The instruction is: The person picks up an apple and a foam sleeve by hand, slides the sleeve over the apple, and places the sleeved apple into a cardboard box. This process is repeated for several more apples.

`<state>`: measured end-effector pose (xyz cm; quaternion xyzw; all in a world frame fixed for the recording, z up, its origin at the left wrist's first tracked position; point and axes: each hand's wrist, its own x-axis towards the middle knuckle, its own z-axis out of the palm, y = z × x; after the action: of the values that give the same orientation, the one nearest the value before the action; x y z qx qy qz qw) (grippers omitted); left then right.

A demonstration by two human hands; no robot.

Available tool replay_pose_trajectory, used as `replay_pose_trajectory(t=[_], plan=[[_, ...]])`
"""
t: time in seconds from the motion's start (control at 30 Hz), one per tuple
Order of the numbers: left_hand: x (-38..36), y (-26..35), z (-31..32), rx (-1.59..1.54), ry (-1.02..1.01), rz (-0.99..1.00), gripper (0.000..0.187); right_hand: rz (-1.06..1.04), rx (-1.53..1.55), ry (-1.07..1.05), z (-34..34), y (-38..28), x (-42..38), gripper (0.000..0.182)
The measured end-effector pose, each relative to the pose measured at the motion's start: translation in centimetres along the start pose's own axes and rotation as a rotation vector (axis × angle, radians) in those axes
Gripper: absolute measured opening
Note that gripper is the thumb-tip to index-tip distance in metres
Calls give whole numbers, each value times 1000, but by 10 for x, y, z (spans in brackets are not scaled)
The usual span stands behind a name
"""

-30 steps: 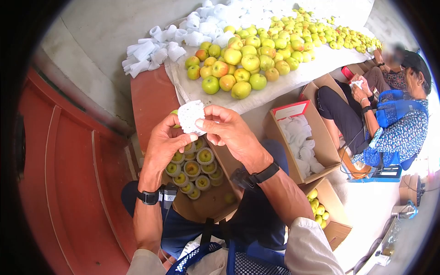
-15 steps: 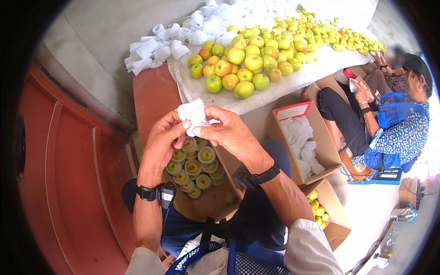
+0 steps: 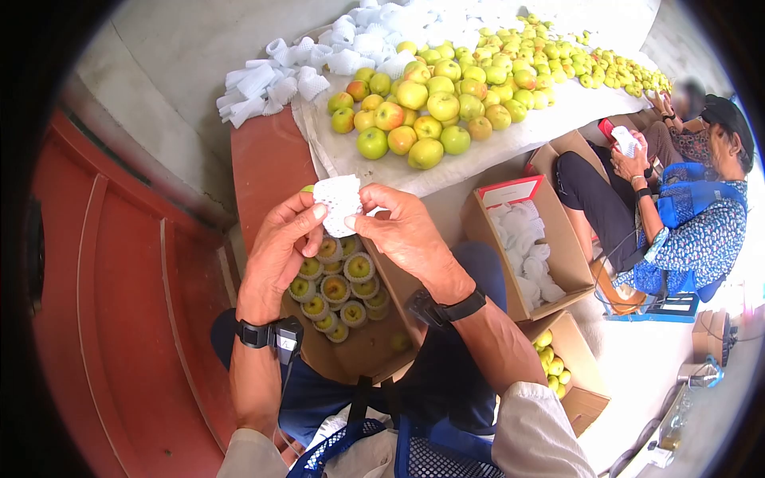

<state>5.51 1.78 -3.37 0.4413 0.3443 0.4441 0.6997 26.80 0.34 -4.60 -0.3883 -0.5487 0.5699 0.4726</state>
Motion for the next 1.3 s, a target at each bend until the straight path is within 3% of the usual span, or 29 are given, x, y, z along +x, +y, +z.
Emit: replay_pose_trajectory(t=[0.3,0.4,0.47,0.6,0.8,0.87,1.0,1.07,1.3], plan=[[0,-3,2,164,19,60,17,29,108,-43,-1,-11,-3,21],[0,-1,2,96,-9,43,17,-27,26,-29,-1,-6,-2,21],[1,0,-2,-111,-10,-21,18,-20,-5,-17,2,-7,-3,21],[0,-1,-5,-91,15,-30,18,37,-1,-89,1,-13,-5,24],[-1,-3,-5,139,-52,23,15,113,239,-99,-1,-25,-7,26],[-3,-2,1,310,-39,22,16,96,181,-79,-3,-20,-5,24],[-5,2,6,369,-38,27,15,94,95,-45,-4,-11,-5,19],[-5,4,4,133,-51,-33,17,80,72,-37,-1,-10,-6,19],[-3,0,-3,-12,-19,-63,23,17,-92,-29,3,-5,-6,21]])
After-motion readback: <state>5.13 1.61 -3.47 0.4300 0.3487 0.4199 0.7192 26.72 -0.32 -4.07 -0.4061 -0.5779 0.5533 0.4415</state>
